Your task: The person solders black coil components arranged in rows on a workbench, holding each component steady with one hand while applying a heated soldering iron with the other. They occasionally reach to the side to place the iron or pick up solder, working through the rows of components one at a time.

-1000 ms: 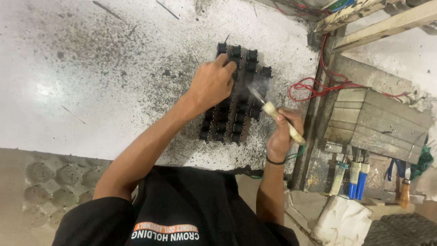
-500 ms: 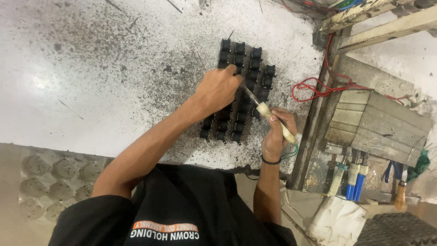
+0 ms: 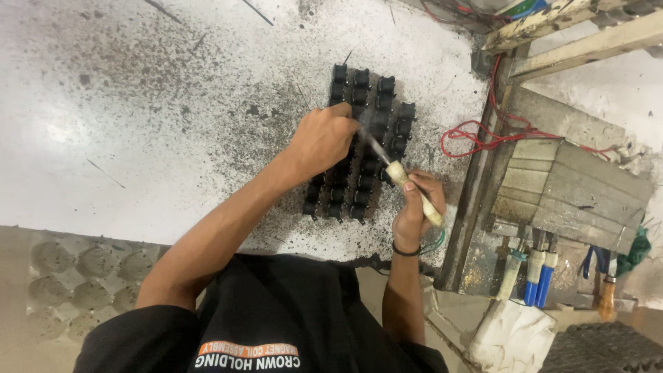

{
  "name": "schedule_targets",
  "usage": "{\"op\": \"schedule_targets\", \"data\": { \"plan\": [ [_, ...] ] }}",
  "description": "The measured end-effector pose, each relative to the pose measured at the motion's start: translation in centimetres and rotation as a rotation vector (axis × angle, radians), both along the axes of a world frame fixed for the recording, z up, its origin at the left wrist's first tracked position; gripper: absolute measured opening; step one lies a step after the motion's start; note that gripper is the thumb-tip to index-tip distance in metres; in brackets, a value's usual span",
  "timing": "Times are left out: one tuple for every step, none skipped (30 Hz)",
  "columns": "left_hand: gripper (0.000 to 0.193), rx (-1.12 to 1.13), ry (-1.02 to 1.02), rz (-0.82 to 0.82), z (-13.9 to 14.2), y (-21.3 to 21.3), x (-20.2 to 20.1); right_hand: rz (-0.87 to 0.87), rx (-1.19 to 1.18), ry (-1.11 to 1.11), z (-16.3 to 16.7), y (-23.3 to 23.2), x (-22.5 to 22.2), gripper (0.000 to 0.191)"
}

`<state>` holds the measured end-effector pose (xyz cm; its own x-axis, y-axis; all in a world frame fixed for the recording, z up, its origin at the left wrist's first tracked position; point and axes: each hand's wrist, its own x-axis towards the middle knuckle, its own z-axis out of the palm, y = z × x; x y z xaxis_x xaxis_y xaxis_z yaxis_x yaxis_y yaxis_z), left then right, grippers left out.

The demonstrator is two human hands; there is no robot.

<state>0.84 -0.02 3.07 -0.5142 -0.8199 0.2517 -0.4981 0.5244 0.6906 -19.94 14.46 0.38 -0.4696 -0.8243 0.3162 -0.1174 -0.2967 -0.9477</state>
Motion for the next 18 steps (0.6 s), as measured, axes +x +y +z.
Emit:
{"op": "schedule_targets", "data": {
  "plan": [
    [0.018, -0.013, 0.0, 0.012, -0.06, 0.03, 0.02, 0.012, -0.009, 0.066, -0.14, 0.01, 0.02, 0.01],
    [0.017, -0.02, 0.001, 0.02, -0.14, 0.08, 0.03, -0.009, -0.007, 0.024, -0.28, 0.03, 0.05, 0.009],
    [0.016, -0.029, 0.004, 0.025, -0.24, 0.13, 0.0, -0.035, -0.006, -0.016, -0.36, 0.06, 0.0, 0.009],
    [0.017, -0.018, -0.002, 0.018, -0.35, 0.14, -0.03, -0.061, -0.009, -0.054, -0.43, 0.1, -0.01, 0.008],
    [0.018, -0.01, -0.008, 0.012, -0.46, 0.11, -0.1, -0.034, -0.012, -0.003, -0.48, 0.15, -0.05, 0.008],
    [0.019, -0.002, -0.017, 0.007, -0.57, 0.06, -0.15, -0.005, -0.016, 0.045, -0.52, 0.2, -0.09, 0.008],
    [0.017, -0.015, -0.04, 0.01, -0.65, 0.03, -0.22, 0.021, -0.021, 0.094, -0.57, 0.21, -0.14, 0.008],
    [0.015, -0.027, -0.063, 0.008, -0.71, 0.01, -0.29, 0.0, -0.03, 0.06, -0.62, 0.19, -0.18, 0.008],
    [0.013, -0.037, -0.084, 0.006, -0.75, 0.01, -0.38, -0.022, -0.038, 0.028, -0.67, 0.14, -0.25, 0.008],
    [0.013, -0.052, -0.074, 0.007, -0.77, 0.03, -0.43, -0.043, -0.043, -0.005, -0.73, 0.08, -0.3, 0.009],
    [0.013, -0.066, -0.065, 0.01, -0.78, 0.08, -0.46, -0.025, -0.045, 0.038, -0.77, 0.05, -0.34, 0.009],
    [0.013, -0.083, -0.059, 0.016, -0.78, 0.13, -0.44, -0.004, -0.048, 0.078, -0.83, -0.01, -0.36, 0.009],
    [0.011, -0.091, -0.063, 0.023, -0.78, 0.2, -0.41, 0.016, -0.051, 0.118, -0.85, -0.02, -0.38, 0.009],
    [0.009, -0.098, -0.065, 0.026, -0.78, 0.27, -0.36, -0.001, -0.041, 0.067, -0.84, 0.04, -0.35, 0.009],
    [0.008, -0.109, -0.064, 0.027, -0.8, 0.3, -0.34, -0.02, -0.034, 0.019, -0.81, 0.1, -0.34, 0.009],
    [0.007, -0.096, -0.074, 0.019, -0.81, 0.29, -0.3, -0.038, -0.027, -0.03, -0.73, 0.21, -0.28, 0.009],
    [0.007, -0.081, -0.084, 0.013, -0.83, 0.26, -0.3, -0.026, -0.015, 0.011, -0.61, 0.36, -0.24, 0.009],
    [0.007, -0.07, -0.096, 0.011, -0.83, 0.17, -0.28, -0.012, -0.006, 0.05, -0.48, 0.46, -0.16, 0.009]
  ]
}}
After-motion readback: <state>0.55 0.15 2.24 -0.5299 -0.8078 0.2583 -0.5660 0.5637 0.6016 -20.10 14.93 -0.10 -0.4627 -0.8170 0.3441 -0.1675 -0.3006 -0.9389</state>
